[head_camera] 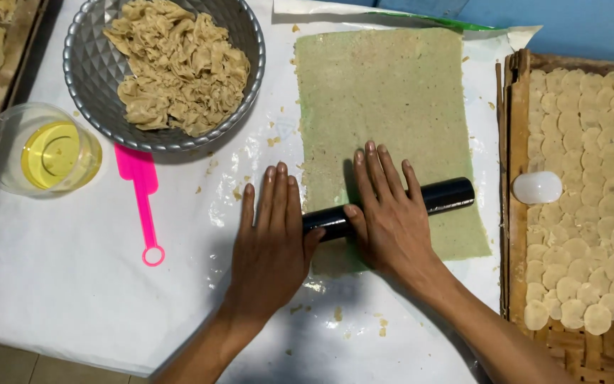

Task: Roll out dough and cut out small circular shapes to prepare snacks.

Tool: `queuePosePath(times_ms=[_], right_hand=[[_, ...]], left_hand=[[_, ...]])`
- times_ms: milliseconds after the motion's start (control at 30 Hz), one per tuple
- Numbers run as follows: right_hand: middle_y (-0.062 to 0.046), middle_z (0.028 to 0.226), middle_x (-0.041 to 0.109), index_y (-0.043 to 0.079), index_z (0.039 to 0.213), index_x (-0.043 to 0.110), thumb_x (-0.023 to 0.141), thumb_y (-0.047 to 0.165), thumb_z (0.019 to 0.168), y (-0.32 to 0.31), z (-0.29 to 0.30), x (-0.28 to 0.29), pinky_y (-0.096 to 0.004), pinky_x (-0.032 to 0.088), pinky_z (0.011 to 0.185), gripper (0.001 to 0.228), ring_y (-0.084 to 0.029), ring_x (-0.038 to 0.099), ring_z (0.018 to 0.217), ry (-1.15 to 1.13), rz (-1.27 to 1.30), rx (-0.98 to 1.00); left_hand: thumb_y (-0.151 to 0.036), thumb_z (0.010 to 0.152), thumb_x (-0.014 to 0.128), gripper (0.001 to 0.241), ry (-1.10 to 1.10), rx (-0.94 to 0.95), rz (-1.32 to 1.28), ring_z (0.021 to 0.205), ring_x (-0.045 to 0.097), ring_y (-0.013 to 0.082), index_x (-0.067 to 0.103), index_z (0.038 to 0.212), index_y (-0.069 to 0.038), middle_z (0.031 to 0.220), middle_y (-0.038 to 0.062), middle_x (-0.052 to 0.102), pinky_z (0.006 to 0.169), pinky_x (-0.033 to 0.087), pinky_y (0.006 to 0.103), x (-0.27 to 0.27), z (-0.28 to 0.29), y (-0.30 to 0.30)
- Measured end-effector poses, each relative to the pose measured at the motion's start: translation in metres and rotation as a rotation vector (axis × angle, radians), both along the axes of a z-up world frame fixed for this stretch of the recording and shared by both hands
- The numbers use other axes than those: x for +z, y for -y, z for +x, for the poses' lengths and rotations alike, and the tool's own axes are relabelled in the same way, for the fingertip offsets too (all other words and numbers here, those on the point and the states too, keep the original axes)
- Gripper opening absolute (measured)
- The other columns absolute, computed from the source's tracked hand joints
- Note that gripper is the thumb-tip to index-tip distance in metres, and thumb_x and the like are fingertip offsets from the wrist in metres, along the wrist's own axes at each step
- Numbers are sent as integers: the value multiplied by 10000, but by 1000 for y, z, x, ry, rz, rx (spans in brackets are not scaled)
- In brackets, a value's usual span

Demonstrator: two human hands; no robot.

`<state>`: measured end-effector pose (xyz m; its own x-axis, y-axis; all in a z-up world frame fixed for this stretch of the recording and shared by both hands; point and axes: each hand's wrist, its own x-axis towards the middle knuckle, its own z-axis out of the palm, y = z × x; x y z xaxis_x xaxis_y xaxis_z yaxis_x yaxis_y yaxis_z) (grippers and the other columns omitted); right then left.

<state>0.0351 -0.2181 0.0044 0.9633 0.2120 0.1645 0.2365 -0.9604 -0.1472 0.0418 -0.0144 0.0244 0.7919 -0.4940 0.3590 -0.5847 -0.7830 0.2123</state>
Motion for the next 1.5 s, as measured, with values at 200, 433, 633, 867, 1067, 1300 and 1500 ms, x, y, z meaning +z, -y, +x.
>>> queuePosePath(times_ms=[200,433,633,867,1067,1300,1500], right_hand=[[-257,1661,259,-58,1566,278,494,236,969,-1,-57,5,-541,192,1243,700,-405,232,1555,-22,124,30],[-232,1665,263,-37,1582,241,397,296,1015,0,-110,-8,-529,146,1274,676,-347,218,1564,-28,73,15],[-229,1635,326,-28,1550,331,424,314,1018,-1,-158,-7,-515,188,1266,640,-371,279,1539,29,44,28],[-201,1326,481,14,1487,453,552,255,970,2,-176,9,-492,400,1113,579,-346,484,1207,32,133,-40],[-133,1293,618,37,1128,661,676,194,895,-8,-168,36,-395,476,965,282,-282,587,1109,73,207,-57],[-64,838,755,25,1057,723,744,241,866,3,-127,47,-290,548,523,290,-168,685,618,-58,334,-34],[-34,1076,699,110,1165,685,691,196,863,18,-86,33,-318,595,797,314,-180,665,884,-130,54,280]], left_hand=[[-420,956,594,821,-124,-42,28,1518,285,491,347,1479,162,1586,379,318,1214,233,631,-16,-48,-3],[-386,1014,471,757,-202,-54,97,1571,170,419,283,1530,135,1653,330,222,1253,159,545,-27,-99,-9],[-231,902,550,752,-201,-110,12,1556,219,428,306,1524,112,1642,325,249,1236,232,553,-27,-144,-15],[-253,959,630,526,-185,-155,-327,1289,511,446,486,1330,92,1368,309,528,1115,359,624,-12,-168,-19],[-230,923,720,549,-85,43,-308,1253,553,391,528,1349,58,1386,252,528,1088,436,543,-11,-151,-18],[-212,872,784,488,-34,73,-251,1216,602,384,598,1269,2,1333,230,598,1094,442,572,-38,-161,-18],[-246,897,758,553,-92,21,-208,1250,557,378,561,1339,20,1387,250,554,1103,401,552,-36,-156,-22]])
